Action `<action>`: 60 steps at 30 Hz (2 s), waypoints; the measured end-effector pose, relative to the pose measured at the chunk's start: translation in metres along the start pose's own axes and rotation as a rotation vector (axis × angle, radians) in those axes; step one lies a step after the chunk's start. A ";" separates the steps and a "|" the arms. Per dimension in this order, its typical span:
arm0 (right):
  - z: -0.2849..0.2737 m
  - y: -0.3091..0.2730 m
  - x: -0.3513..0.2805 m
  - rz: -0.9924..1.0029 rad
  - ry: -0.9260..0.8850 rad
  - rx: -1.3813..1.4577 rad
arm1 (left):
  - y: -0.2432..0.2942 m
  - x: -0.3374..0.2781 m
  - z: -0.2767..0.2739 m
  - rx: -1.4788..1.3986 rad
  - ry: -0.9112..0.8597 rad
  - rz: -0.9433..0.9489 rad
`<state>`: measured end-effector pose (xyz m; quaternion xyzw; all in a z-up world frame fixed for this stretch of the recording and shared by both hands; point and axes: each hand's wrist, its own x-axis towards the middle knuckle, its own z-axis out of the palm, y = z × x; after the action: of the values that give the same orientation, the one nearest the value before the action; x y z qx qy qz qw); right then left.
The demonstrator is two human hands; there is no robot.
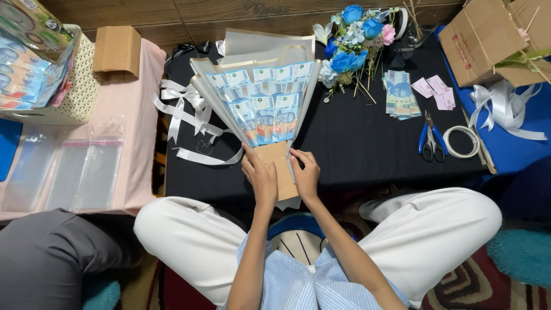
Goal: Assembling a money bouquet by wrapping it in decorative paper and arranging the currency sticks.
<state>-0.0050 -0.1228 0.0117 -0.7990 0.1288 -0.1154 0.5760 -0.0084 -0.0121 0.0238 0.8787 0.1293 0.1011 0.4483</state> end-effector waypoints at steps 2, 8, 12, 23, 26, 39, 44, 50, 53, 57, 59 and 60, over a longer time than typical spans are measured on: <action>-0.002 0.001 0.003 -0.008 -0.012 -0.005 | 0.006 0.000 0.003 0.039 0.015 0.028; -0.009 -0.001 0.008 0.002 -0.106 -0.026 | 0.009 0.002 0.016 0.232 0.093 0.077; -0.013 0.004 0.015 0.038 -0.202 -0.036 | 0.011 0.000 0.019 0.271 0.142 0.103; -0.039 -0.026 0.026 0.137 -0.342 0.014 | 0.019 0.003 0.033 0.433 0.277 0.127; -0.043 -0.025 0.033 0.151 -0.392 0.037 | 0.020 0.003 0.035 0.475 0.299 0.131; -0.040 -0.017 0.049 0.173 -0.458 -0.010 | 0.028 0.005 0.033 0.506 0.288 0.074; -0.040 -0.023 0.052 0.174 -0.480 0.000 | 0.028 0.006 0.033 0.495 0.271 0.065; -0.038 -0.013 0.052 0.207 -0.512 0.030 | 0.027 0.006 0.032 0.469 0.263 0.050; -0.040 -0.015 0.050 0.198 -0.513 0.070 | 0.026 0.006 0.033 0.480 0.268 0.053; -0.040 -0.010 0.052 0.202 -0.535 0.158 | 0.027 0.005 0.033 0.477 0.259 0.057; -0.042 -0.003 0.052 0.214 -0.527 0.202 | 0.024 0.005 0.034 0.481 0.260 0.060; -0.043 0.001 0.052 0.228 -0.521 0.246 | 0.023 0.005 0.035 0.487 0.260 0.062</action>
<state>0.0299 -0.1786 0.0260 -0.7063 0.0508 0.1438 0.6913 0.0098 -0.0503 0.0230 0.9438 0.1791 0.1926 0.2004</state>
